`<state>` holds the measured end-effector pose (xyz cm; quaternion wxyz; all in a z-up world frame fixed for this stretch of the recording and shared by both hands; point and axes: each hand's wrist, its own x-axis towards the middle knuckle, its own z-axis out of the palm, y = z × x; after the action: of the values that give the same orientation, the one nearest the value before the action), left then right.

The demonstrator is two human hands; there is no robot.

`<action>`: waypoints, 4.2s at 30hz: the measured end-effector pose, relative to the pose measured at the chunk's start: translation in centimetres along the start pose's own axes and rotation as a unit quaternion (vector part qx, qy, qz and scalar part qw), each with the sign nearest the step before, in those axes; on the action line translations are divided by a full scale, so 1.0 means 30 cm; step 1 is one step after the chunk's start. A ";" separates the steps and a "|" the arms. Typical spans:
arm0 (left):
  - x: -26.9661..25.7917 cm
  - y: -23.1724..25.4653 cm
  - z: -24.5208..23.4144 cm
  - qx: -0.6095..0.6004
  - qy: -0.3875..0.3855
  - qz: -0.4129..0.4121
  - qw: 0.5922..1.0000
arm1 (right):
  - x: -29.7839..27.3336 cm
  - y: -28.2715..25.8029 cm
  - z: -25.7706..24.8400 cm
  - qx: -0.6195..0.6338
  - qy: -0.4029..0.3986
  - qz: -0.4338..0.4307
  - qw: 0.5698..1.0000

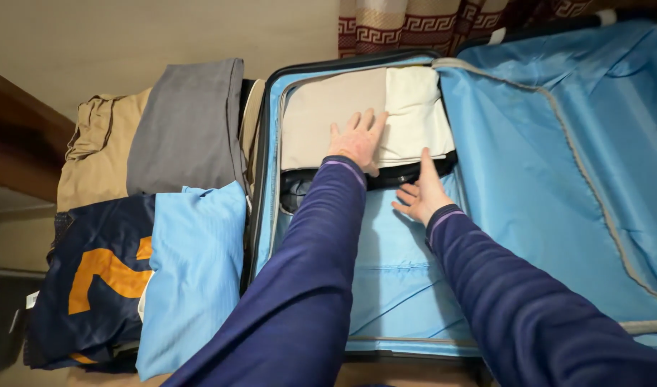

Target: The person unpacks a suitcase by removing folded clothes and toiletries one by one and placing them on a nearby surface. The person handles shirts, pants, and small items like toothpaste and a box, stacking them neatly on the bed.

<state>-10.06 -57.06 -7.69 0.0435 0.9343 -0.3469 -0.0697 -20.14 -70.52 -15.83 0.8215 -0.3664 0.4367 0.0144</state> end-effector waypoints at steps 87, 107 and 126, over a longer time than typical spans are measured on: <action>-0.850 -1.811 -0.271 -0.827 0.257 -0.001 0.500 | -0.246 0.409 1.669 -0.086 -0.471 -0.061 0.876; -0.744 -1.966 -0.080 -0.549 0.245 -0.244 0.761 | -0.251 0.693 1.727 -0.584 -0.045 -0.518 0.623; -0.677 -1.780 -0.117 -0.089 0.078 -0.210 0.970 | -0.300 0.811 1.696 -0.807 -0.094 -0.415 0.410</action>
<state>9.58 -3.31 -9.12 0.1378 0.9812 -0.1306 -0.0345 1.92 -18.81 -5.80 0.0883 -0.9928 -0.0615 0.0521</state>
